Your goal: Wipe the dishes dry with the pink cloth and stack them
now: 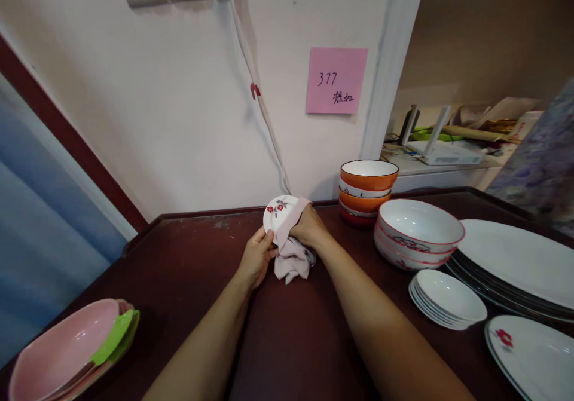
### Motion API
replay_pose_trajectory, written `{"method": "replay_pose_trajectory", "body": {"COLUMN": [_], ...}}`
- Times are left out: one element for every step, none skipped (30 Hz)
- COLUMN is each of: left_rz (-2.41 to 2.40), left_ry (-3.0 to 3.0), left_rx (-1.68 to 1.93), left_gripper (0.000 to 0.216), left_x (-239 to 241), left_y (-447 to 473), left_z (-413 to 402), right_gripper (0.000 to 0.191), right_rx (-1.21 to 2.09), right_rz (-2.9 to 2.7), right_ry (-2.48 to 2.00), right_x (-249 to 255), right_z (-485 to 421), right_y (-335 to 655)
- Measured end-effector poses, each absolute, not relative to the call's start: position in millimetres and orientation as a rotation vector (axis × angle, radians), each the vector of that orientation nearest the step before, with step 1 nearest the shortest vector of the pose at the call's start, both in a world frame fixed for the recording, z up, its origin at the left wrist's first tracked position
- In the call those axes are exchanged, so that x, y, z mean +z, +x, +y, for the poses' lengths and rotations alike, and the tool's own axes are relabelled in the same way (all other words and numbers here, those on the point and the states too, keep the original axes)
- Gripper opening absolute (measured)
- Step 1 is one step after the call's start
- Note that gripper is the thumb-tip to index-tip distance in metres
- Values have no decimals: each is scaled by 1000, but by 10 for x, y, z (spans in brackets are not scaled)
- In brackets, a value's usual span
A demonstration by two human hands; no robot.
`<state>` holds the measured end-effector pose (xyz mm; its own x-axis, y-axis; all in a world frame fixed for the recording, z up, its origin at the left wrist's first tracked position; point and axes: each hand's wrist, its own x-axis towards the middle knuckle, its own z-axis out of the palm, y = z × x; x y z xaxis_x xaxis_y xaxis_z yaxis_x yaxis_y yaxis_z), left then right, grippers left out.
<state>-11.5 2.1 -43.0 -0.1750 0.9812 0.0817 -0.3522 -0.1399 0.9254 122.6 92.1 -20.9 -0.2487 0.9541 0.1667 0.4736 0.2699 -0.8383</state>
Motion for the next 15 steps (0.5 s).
{"method": "replay_pose_trajectory", "body": {"left_rz": [971,968,968,969,973,979,984,986,989,994,999,1002,1003,1002,999], "left_ry": [935,938,936,928,915,896,876,859,845,834,829,832,843,863,892], "left_rx": [1548,1541,1539,1543,1552,1564,1576,1585,1593,1600,1607,1609,1605,1596,1580], "left_gripper": [42,41,40,39,38,37,36,36,36,36,36,35,36,36,37], "left_x": [-433,-437,-443,-449,-454,-458,-461,-463,-464,-465,-465,-465,-465,-464,-463], "left_y": [-109,-107,-109,-113,-119,-126,-134,-141,-148,-154,-157,-158,-156,-151,-143], "left_z": [18,18,20,23,27,32,37,40,43,45,46,46,44,41,37], "right_gripper": [70,67,63,58,51,42,33,28,25,25,26,28,31,36,41], "right_rx": [841,802,765,737,715,700,692,696,711,731,753,771,786,800,813], "right_rz": [-1840,-1832,-1819,-1806,-1794,-1789,-1790,-1795,-1805,-1817,-1829,-1839,-1846,-1851,-1853], "right_ry": [-1329,-1373,-1415,-1445,-1460,-1456,-1439,-1416,-1394,-1375,-1364,-1353,-1340,-1323,-1306], "right_x": [-193,-178,-165,-155,-149,-148,-153,-162,-177,-194,-213,-231,-245,-254,-257], "right_z": [912,907,907,913,924,940,960,981,1001,1017,1027,1030,1026,1014,998], "right_y": [1230,1235,1240,1245,1250,1255,1260,1262,1263,1262,1259,1254,1246,1238,1231]}}
